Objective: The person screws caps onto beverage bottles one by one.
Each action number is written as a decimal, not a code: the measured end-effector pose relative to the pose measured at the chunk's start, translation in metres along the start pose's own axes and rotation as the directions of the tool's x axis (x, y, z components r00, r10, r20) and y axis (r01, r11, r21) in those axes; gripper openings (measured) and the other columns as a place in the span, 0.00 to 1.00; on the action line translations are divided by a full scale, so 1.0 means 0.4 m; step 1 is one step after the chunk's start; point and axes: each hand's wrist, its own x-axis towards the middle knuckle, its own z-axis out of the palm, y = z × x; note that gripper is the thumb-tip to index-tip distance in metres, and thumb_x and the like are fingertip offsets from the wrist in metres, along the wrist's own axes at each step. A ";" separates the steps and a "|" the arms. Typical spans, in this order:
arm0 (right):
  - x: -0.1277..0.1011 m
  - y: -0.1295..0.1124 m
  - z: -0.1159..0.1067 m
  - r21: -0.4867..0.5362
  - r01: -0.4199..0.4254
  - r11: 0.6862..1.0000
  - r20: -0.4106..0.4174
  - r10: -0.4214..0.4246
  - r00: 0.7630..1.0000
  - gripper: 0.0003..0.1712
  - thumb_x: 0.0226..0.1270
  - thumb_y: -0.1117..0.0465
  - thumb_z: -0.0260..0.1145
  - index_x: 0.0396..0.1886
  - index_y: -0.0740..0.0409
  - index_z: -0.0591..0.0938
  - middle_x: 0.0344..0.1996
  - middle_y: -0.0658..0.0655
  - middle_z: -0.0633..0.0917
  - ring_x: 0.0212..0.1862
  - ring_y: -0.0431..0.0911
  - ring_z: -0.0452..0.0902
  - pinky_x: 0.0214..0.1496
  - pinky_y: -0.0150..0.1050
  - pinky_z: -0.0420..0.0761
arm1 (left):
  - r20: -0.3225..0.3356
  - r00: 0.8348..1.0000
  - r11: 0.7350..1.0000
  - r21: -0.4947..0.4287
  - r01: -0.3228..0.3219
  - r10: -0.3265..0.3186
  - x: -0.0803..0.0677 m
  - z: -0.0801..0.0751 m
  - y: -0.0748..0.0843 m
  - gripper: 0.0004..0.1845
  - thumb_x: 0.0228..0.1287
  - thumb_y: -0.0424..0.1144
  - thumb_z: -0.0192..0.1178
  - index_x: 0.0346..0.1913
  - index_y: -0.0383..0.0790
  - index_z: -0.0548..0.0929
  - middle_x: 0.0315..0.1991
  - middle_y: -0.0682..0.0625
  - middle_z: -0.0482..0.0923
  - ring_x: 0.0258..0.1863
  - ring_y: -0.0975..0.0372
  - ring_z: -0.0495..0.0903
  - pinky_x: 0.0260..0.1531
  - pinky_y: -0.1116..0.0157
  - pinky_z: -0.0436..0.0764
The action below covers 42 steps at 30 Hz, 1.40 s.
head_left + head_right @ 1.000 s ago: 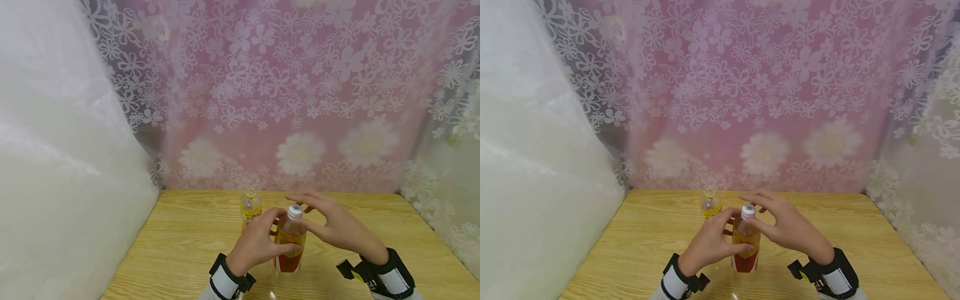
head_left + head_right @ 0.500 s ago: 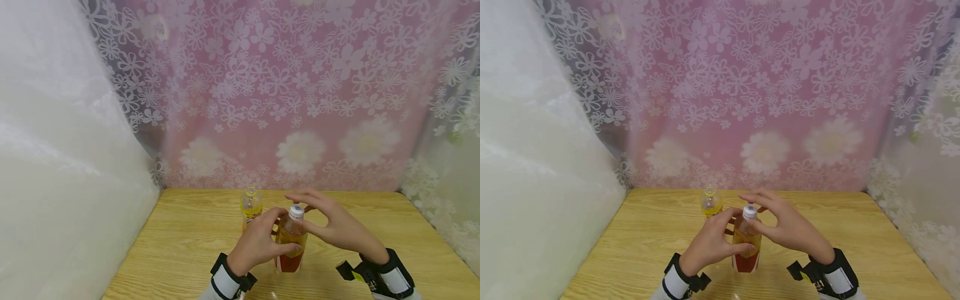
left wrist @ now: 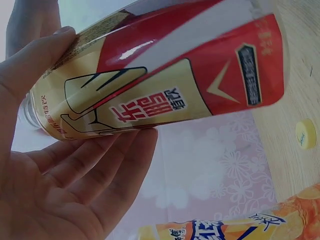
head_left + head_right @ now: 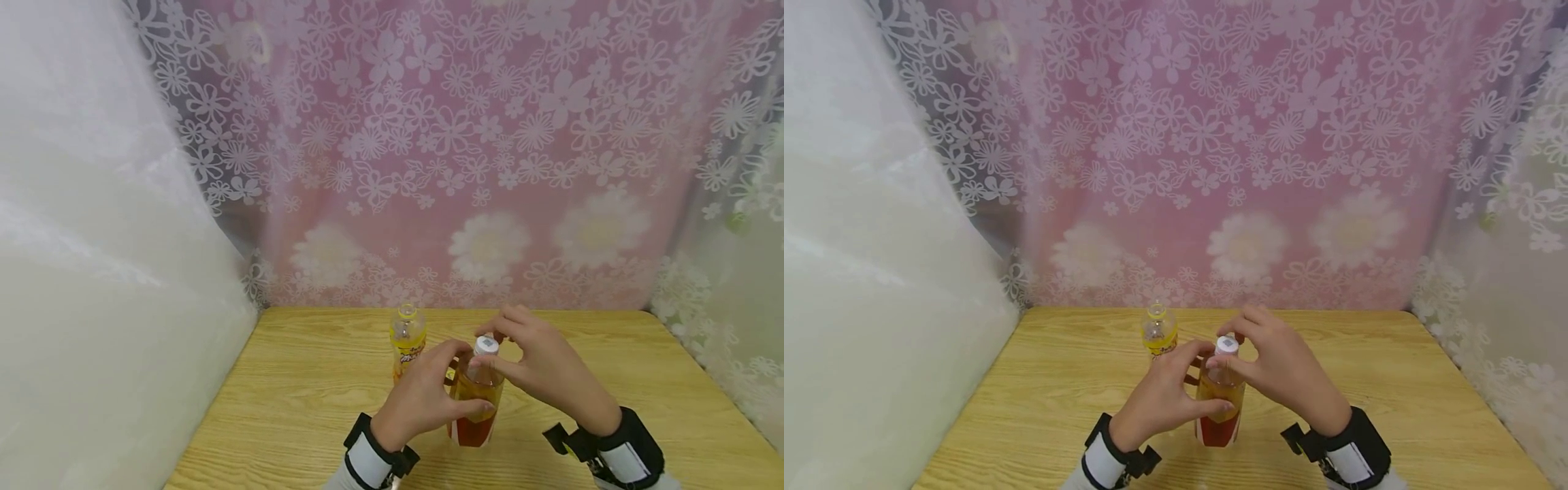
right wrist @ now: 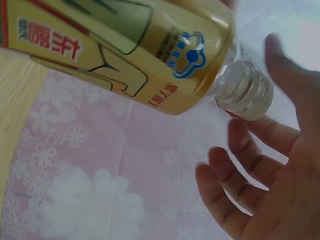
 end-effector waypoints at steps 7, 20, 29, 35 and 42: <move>-0.005 0.007 -0.032 0.221 0.081 0.972 0.132 -0.112 0.985 0.27 0.72 0.65 0.67 0.68 0.43 0.78 0.62 0.46 0.79 0.56 0.39 0.78 0.49 0.37 0.84 | 0.016 1.000 0.998 -0.064 0.016 -0.015 0.000 -0.004 0.001 0.37 0.56 0.57 0.75 0.67 0.56 0.72 0.59 0.59 0.77 0.52 0.70 0.80 0.43 0.73 0.83; -0.007 -0.002 -0.026 0.138 0.009 0.990 0.087 -0.021 0.996 0.24 0.69 0.58 0.71 0.63 0.40 0.80 0.54 0.42 0.81 0.47 0.35 0.76 0.41 0.34 0.80 | 0.016 1.000 0.998 -0.064 0.013 -0.012 0.000 0.001 0.002 0.36 0.56 0.59 0.74 0.66 0.56 0.72 0.57 0.60 0.78 0.49 0.73 0.79 0.44 0.72 0.84; -0.006 -0.004 -0.032 0.126 0.027 0.992 0.083 -0.038 0.996 0.15 0.69 0.59 0.71 0.51 0.37 0.83 0.42 0.38 0.80 0.40 0.33 0.74 0.39 0.33 0.78 | 0.015 1.000 0.999 -0.043 -0.003 0.003 0.000 -0.001 0.001 0.36 0.55 0.59 0.75 0.65 0.56 0.72 0.56 0.61 0.78 0.49 0.73 0.79 0.44 0.72 0.83; -0.007 -0.010 -0.017 -0.005 -0.040 0.999 0.039 0.041 0.998 0.14 0.66 0.48 0.74 0.49 0.36 0.82 0.40 0.36 0.80 0.39 0.32 0.73 0.36 0.33 0.76 | 0.013 1.000 1.000 -0.028 -0.006 0.006 -0.003 0.002 0.005 0.36 0.55 0.59 0.75 0.65 0.56 0.72 0.56 0.61 0.78 0.47 0.74 0.79 0.44 0.73 0.83; -0.011 0.014 -0.043 0.240 0.082 0.967 0.140 -0.118 0.983 0.24 0.71 0.68 0.67 0.62 0.42 0.81 0.56 0.42 0.82 0.52 0.37 0.78 0.44 0.35 0.82 | 0.022 1.000 0.998 -0.052 -0.017 0.018 -0.002 -0.004 0.006 0.38 0.56 0.58 0.74 0.68 0.55 0.71 0.59 0.59 0.77 0.52 0.72 0.79 0.45 0.72 0.83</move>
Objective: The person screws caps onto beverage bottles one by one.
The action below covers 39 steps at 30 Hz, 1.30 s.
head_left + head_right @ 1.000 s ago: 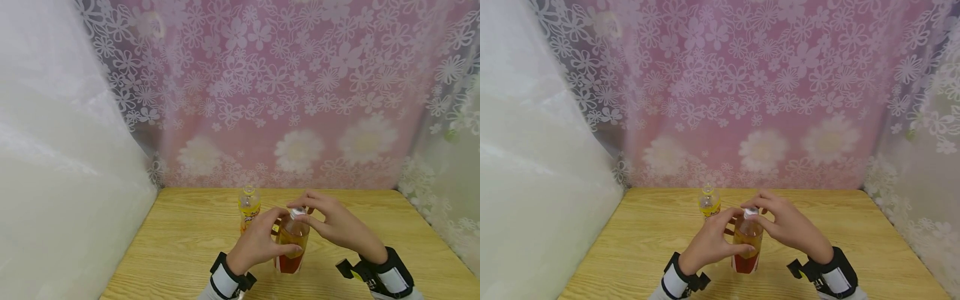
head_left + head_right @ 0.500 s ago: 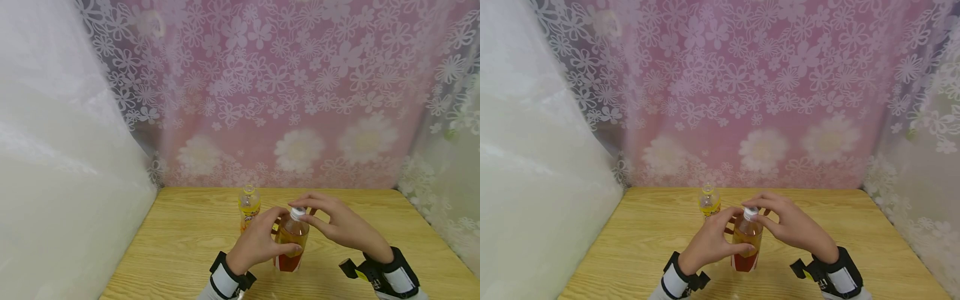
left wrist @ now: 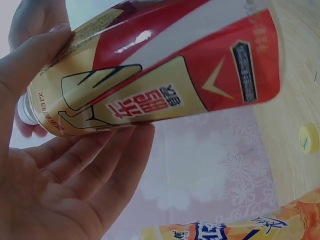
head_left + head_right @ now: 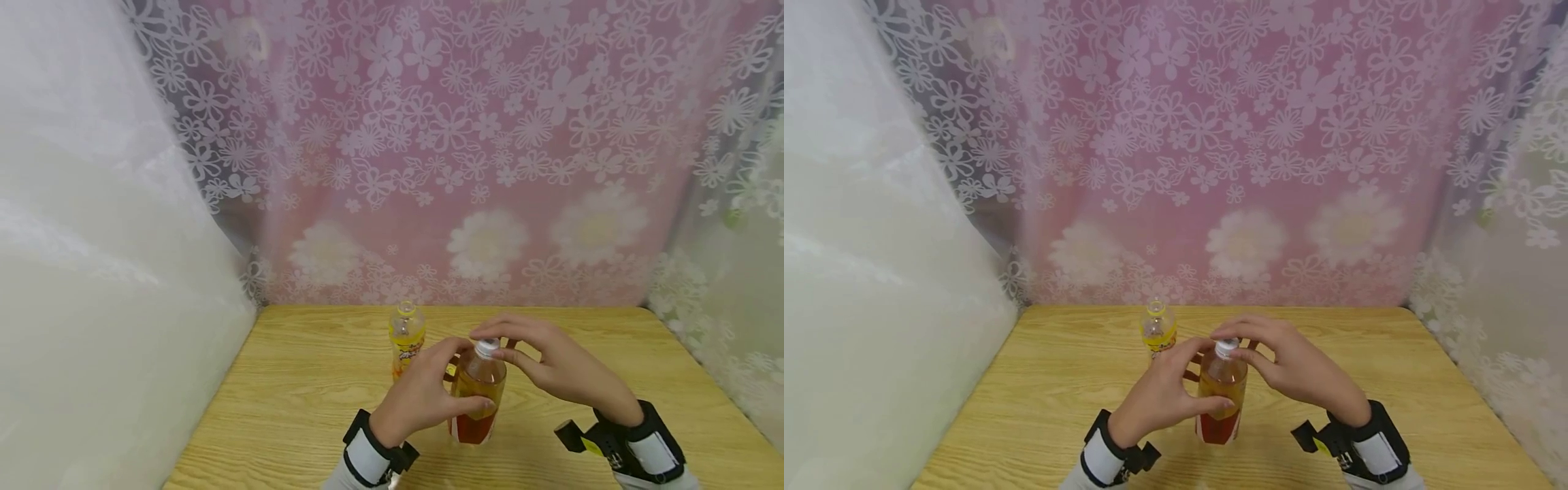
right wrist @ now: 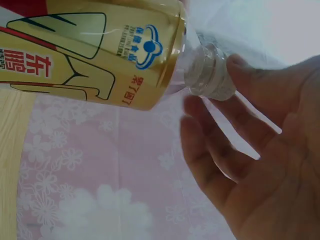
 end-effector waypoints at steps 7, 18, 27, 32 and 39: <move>0.005 -0.012 0.030 -0.130 -0.058 0.990 -0.159 0.037 0.987 0.19 0.64 0.66 0.73 0.50 0.41 0.84 0.43 0.38 0.82 0.37 0.33 0.71 0.38 0.33 0.76 | -0.049 0.998 0.997 0.078 -0.021 0.025 0.004 0.006 0.002 0.37 0.55 0.58 0.76 0.65 0.53 0.72 0.55 0.59 0.78 0.48 0.73 0.79 0.43 0.73 0.83; 0.014 -0.072 0.089 -0.221 -0.318 0.922 -0.347 0.230 0.909 0.15 0.62 0.56 0.77 0.47 0.50 0.84 0.38 0.48 0.82 0.33 0.39 0.68 0.32 0.34 0.73 | -0.165 0.984 0.981 0.188 -0.037 0.069 0.008 0.031 0.004 0.35 0.55 0.59 0.75 0.62 0.53 0.74 0.53 0.60 0.78 0.42 0.74 0.77 0.38 0.80 0.77; -0.007 -0.051 0.031 -0.053 -0.089 0.995 -0.145 0.080 0.986 0.23 0.68 0.69 0.69 0.59 0.44 0.84 0.52 0.43 0.83 0.44 0.35 0.76 0.39 0.35 0.78 | -0.106 0.989 0.991 0.098 -0.088 0.098 0.002 0.023 0.008 0.37 0.55 0.56 0.76 0.66 0.53 0.72 0.54 0.59 0.79 0.47 0.74 0.79 0.42 0.78 0.81; -0.003 -0.053 0.043 -0.164 -0.074 0.984 -0.182 0.044 0.982 0.21 0.61 0.73 0.73 0.51 0.48 0.86 0.45 0.41 0.82 0.43 0.36 0.72 0.36 0.32 0.74 | -0.109 0.989 0.992 0.098 -0.085 0.096 0.003 0.026 0.007 0.39 0.55 0.55 0.77 0.67 0.53 0.71 0.56 0.58 0.79 0.49 0.73 0.80 0.42 0.76 0.82; -0.005 -0.071 0.083 -0.273 -0.255 0.928 -0.345 0.153 0.926 0.11 0.60 0.62 0.78 0.40 0.50 0.85 0.36 0.44 0.82 0.35 0.38 0.67 0.32 0.32 0.71 | -0.131 0.987 0.987 0.147 -0.070 0.090 -0.002 0.039 0.013 0.34 0.54 0.56 0.77 0.61 0.52 0.74 0.51 0.59 0.79 0.43 0.74 0.78 0.39 0.76 0.82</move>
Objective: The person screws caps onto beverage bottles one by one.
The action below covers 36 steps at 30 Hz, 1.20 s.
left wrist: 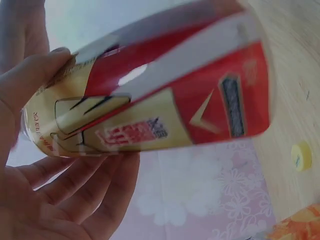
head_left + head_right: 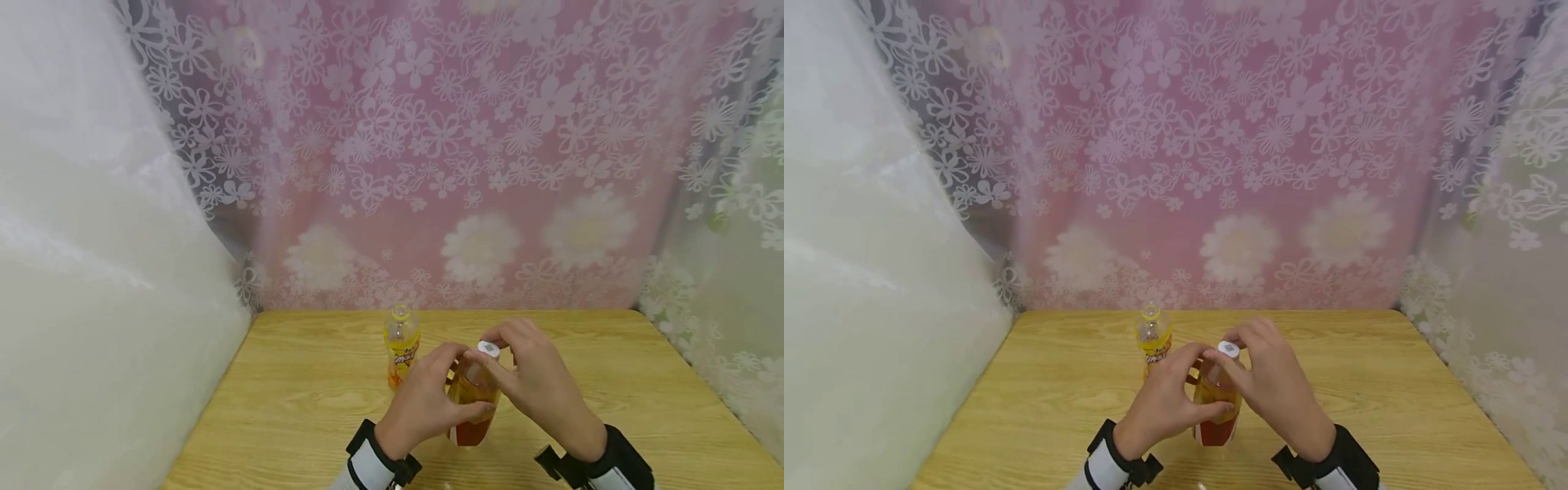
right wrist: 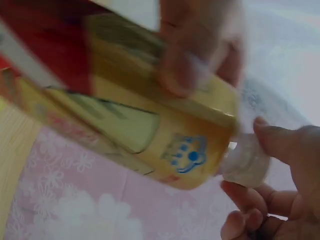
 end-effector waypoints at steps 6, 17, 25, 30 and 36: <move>-0.007 0.014 -0.010 0.089 0.016 0.996 0.059 -0.022 0.998 0.18 0.60 0.61 0.77 0.49 0.45 0.85 0.43 0.43 0.83 0.37 0.38 0.71 0.35 0.33 0.75 | 0.015 1.000 1.000 -0.005 0.004 -0.004 -0.004 0.000 0.001 0.35 0.55 0.57 0.76 0.63 0.54 0.73 0.53 0.60 0.78 0.45 0.74 0.78 0.42 0.77 0.81; -0.003 0.025 -0.032 0.145 0.148 0.978 0.089 -0.162 0.983 0.21 0.59 0.74 0.74 0.47 0.48 0.86 0.43 0.41 0.81 0.41 0.35 0.72 0.36 0.32 0.76 | 0.023 1.000 0.997 -0.073 -0.011 0.013 0.001 0.006 -0.004 0.37 0.55 0.57 0.76 0.66 0.53 0.72 0.56 0.59 0.79 0.47 0.74 0.80 0.43 0.78 0.80; -0.007 -0.017 0.009 -0.038 -0.077 0.996 -0.022 0.076 0.997 0.12 0.58 0.58 0.79 0.40 0.52 0.86 0.34 0.45 0.81 0.35 0.38 0.69 0.35 0.37 0.73 | -0.049 0.998 0.999 -0.003 0.036 -0.036 -0.003 0.016 -0.001 0.34 0.53 0.57 0.77 0.61 0.53 0.75 0.52 0.60 0.79 0.43 0.74 0.79 0.38 0.76 0.81; -0.012 -0.012 0.012 -0.012 -0.108 0.994 -0.021 0.108 0.994 0.14 0.58 0.57 0.79 0.42 0.50 0.86 0.36 0.45 0.81 0.35 0.39 0.70 0.34 0.36 0.75 | -0.043 0.998 0.999 0.006 0.038 -0.038 0.000 0.019 -0.002 0.34 0.54 0.58 0.76 0.61 0.55 0.75 0.53 0.60 0.78 0.43 0.74 0.79 0.39 0.74 0.82; -0.027 0.027 -0.014 0.169 -0.031 0.985 0.073 0.019 0.997 0.18 0.62 0.63 0.76 0.49 0.41 0.87 0.42 0.40 0.83 0.39 0.34 0.73 0.37 0.33 0.76 | 0.047 0.999 0.992 -0.122 0.032 -0.027 -0.005 0.027 -0.007 0.37 0.54 0.55 0.77 0.66 0.58 0.72 0.57 0.61 0.78 0.51 0.73 0.80 0.46 0.76 0.81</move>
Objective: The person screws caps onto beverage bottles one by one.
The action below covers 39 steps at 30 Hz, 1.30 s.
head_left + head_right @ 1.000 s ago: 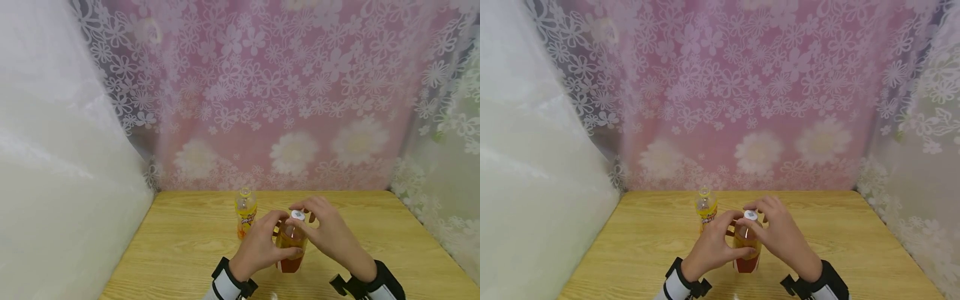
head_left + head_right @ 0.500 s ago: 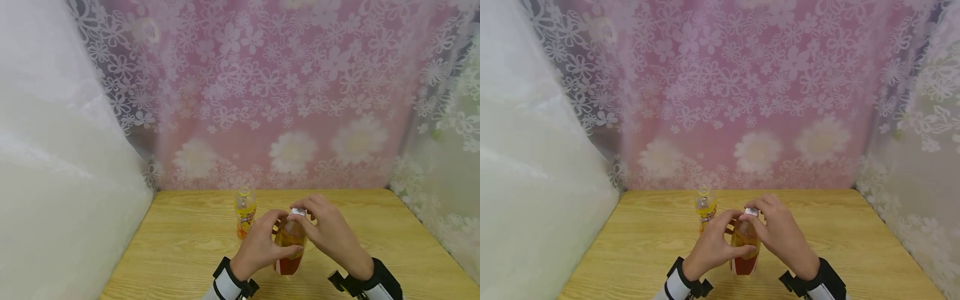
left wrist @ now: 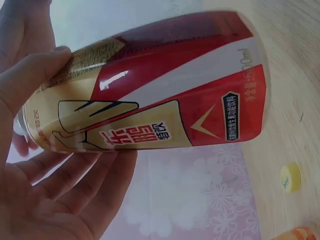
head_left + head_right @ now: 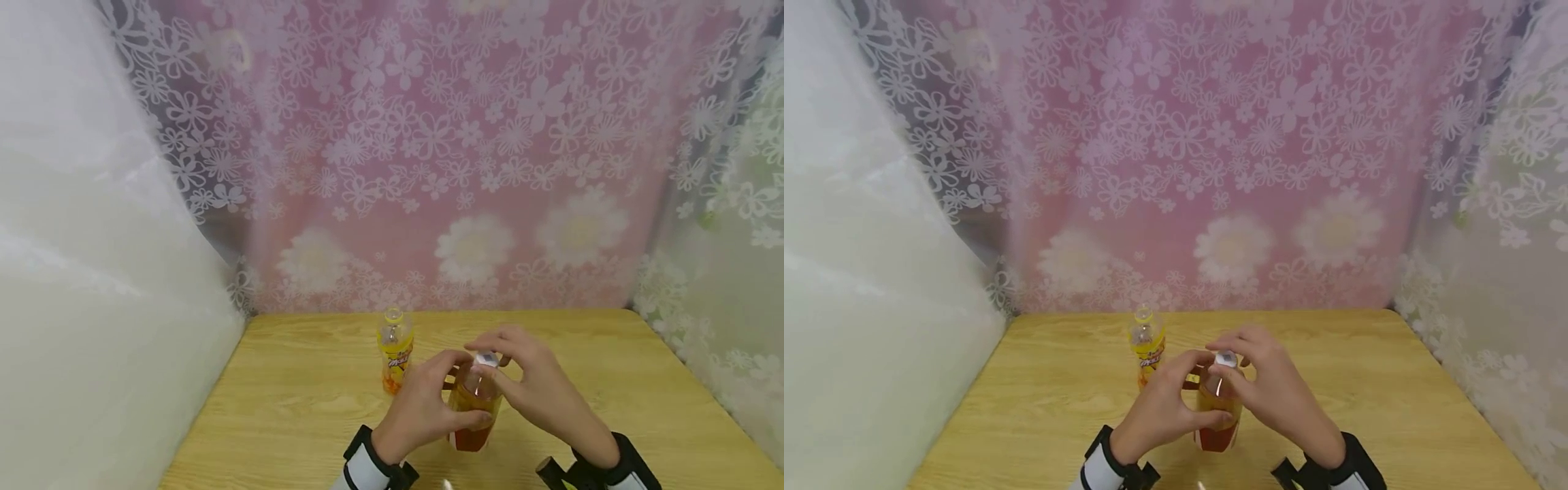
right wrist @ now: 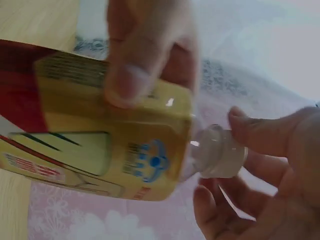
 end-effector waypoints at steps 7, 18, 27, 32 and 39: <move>-0.008 0.005 -0.004 -0.001 0.082 0.997 -0.007 -0.082 0.997 0.22 0.60 0.71 0.75 0.47 0.40 0.88 0.40 0.36 0.82 0.37 0.31 0.69 0.36 0.29 0.71 | 0.024 0.999 0.998 -0.053 0.025 -0.024 -0.004 0.001 0.002 0.37 0.55 0.55 0.77 0.67 0.57 0.72 0.57 0.60 0.79 0.51 0.72 0.80 0.45 0.76 0.82; -0.020 -0.016 0.022 -0.084 0.056 0.995 -0.075 -0.062 0.995 0.18 0.58 0.62 0.78 0.47 0.41 0.87 0.42 0.38 0.83 0.38 0.32 0.71 0.36 0.31 0.73 | 0.010 1.000 1.000 -0.005 0.003 -0.003 -0.022 0.004 -0.005 0.37 0.56 0.55 0.76 0.67 0.57 0.72 0.58 0.61 0.78 0.51 0.73 0.80 0.44 0.77 0.81; -0.008 0.005 -0.011 -0.012 0.057 0.998 -0.066 -0.058 0.996 0.20 0.69 0.63 0.70 0.57 0.39 0.83 0.47 0.38 0.83 0.42 0.31 0.75 0.40 0.28 0.76 | -0.072 0.987 0.988 -0.052 0.142 -0.146 -0.106 -0.157 -0.004 0.37 0.56 0.59 0.74 0.68 0.63 0.70 0.58 0.63 0.77 0.52 0.67 0.80 0.45 0.67 0.84; 0.008 0.037 -0.007 0.018 -0.013 1.000 -0.060 0.014 0.998 0.14 0.72 0.63 0.68 0.52 0.41 0.85 0.39 0.39 0.84 0.39 0.31 0.77 0.39 0.29 0.80 | -0.413 0.875 0.942 0.102 0.319 -0.251 -0.167 -0.294 -0.076 0.39 0.53 0.58 0.77 0.66 0.53 0.72 0.52 0.58 0.78 0.45 0.63 0.78 0.39 0.64 0.82; 0.014 0.071 0.026 0.058 -0.089 0.994 -0.026 0.091 0.996 0.13 0.75 0.60 0.65 0.55 0.44 0.84 0.39 0.42 0.84 0.38 0.33 0.78 0.37 0.31 0.81 | -0.636 0.699 0.804 0.201 0.560 -0.328 -0.153 -0.471 -0.298 0.43 0.58 0.54 0.74 0.70 0.40 0.68 0.56 0.41 0.73 0.50 0.48 0.79 0.44 0.47 0.83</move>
